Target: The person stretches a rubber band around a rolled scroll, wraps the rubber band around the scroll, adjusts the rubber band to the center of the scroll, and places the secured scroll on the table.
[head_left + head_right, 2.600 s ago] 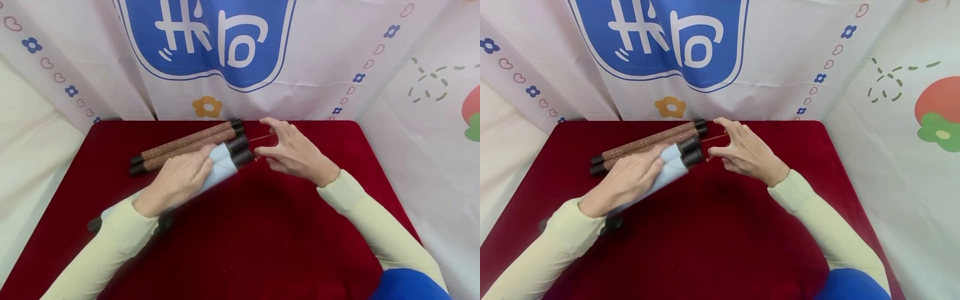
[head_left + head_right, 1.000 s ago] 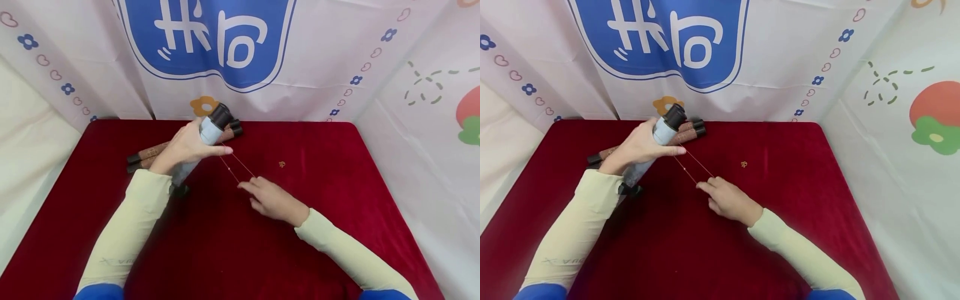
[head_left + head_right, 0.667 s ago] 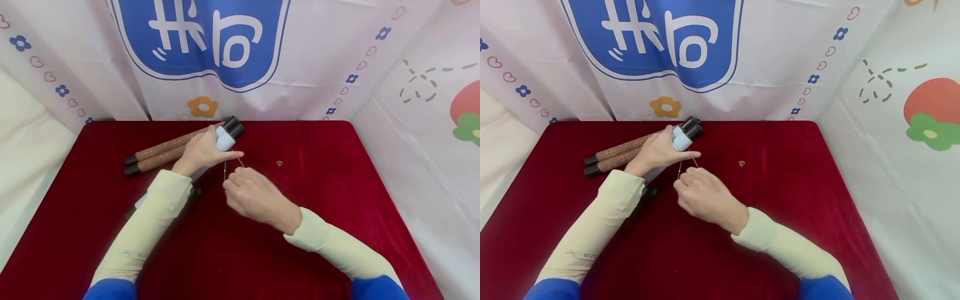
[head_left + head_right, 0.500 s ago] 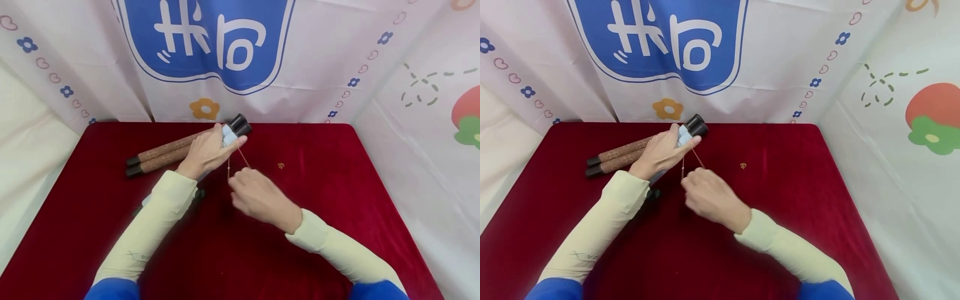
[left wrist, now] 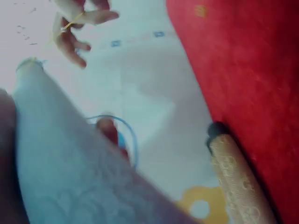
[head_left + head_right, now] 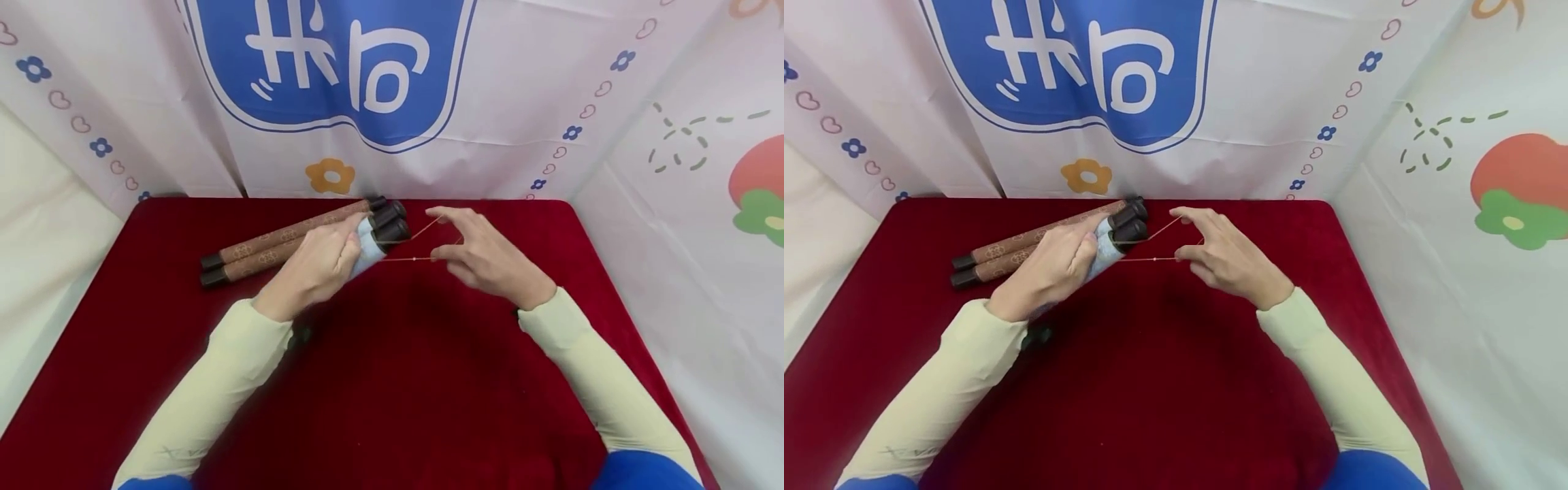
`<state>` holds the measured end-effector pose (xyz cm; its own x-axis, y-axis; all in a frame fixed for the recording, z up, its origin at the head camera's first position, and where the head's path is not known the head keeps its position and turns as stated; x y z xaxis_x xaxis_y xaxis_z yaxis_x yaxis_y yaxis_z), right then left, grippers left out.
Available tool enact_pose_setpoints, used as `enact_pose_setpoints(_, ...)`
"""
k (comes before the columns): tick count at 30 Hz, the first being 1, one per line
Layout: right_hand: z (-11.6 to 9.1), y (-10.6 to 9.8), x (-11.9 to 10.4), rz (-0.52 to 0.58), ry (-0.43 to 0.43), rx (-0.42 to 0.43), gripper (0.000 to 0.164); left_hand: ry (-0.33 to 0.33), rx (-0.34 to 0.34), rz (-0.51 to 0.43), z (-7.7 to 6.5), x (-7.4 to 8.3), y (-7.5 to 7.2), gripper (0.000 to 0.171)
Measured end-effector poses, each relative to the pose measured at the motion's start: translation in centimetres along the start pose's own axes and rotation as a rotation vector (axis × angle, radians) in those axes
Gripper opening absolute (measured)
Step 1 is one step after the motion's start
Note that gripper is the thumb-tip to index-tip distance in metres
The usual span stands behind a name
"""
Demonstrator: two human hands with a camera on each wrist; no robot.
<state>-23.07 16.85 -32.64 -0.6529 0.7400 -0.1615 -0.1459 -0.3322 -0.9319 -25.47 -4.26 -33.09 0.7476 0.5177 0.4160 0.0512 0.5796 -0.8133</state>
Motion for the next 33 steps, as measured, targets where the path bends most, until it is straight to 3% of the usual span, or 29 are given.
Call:
enact_pose_setpoints(4, 0.6, -2.7, -2.2, 0.106, -0.126, 0.022, 0.021, 0.024, -0.107, -0.151, -1.2, 2.0, 0.1, 0.046)
enact_pose_setpoints(7, 0.7, -3.9, -3.6, 0.149, -0.171, 0.062, 0.019, 0.034, -0.142, -0.222, -1.9, 3.1, 0.1, 0.04)
enact_pose_setpoints(10, 1.0, -3.2, -4.4, 0.13, -0.173, 0.043, 0.016, 0.025, -0.152, -0.271, -2.4, 3.8, 0.1, 0.041)
enact_pose_setpoints(13, 1.1, -0.8, -4.5, 0.157, -0.132, -0.06, 0.017, 0.019, -0.169, -0.299, -2.6, 4.2, 0.3, 0.046)
enact_pose_setpoints(16, 0.7, 1.7, -3.6, 0.366, -0.031, -0.174, 0.02, 0.022, -0.193, -0.305, -2.3, 4.2, 1.0, 0.047)
enact_pose_setpoints(19, 0.2, 3.5, -1.9, 0.711, 0.101, -0.222, 0.023, 0.021, -0.196, -0.295, -2.0, 3.9, 1.5, 0.048)
enact_pose_setpoints(21, 0.2, 4.7, -1.0, 0.853, 0.173, -0.23, 0.024, 0.001, -0.196, -0.306, -2.0, 3.5, 1.8, 0.048)
enact_pose_setpoints(27, 0.8, 6.8, -0.5, 0.875, 0.272, -0.244, 0.027, -0.005, -0.213, -0.328, -2.4, 3.8, 3.4, 0.048)
enact_pose_setpoints(33, 0.9, 6.4, 1.0, 1.138, 0.552, -0.132, 0.024, 0.003, -0.196, -0.227, -2.1, 3.9, 3.9, 0.058)
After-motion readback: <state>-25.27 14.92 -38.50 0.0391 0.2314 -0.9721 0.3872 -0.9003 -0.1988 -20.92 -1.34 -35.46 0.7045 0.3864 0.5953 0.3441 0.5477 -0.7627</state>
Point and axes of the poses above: each hand's wrist, its own z-axis towards the middle knuckle, its own y-axis out of the palm, x = y × z, the point moved 8 cm from there along z, towards the middle knuckle, and after that the axes turned 13 degrees about y, right-handed, at the moved point
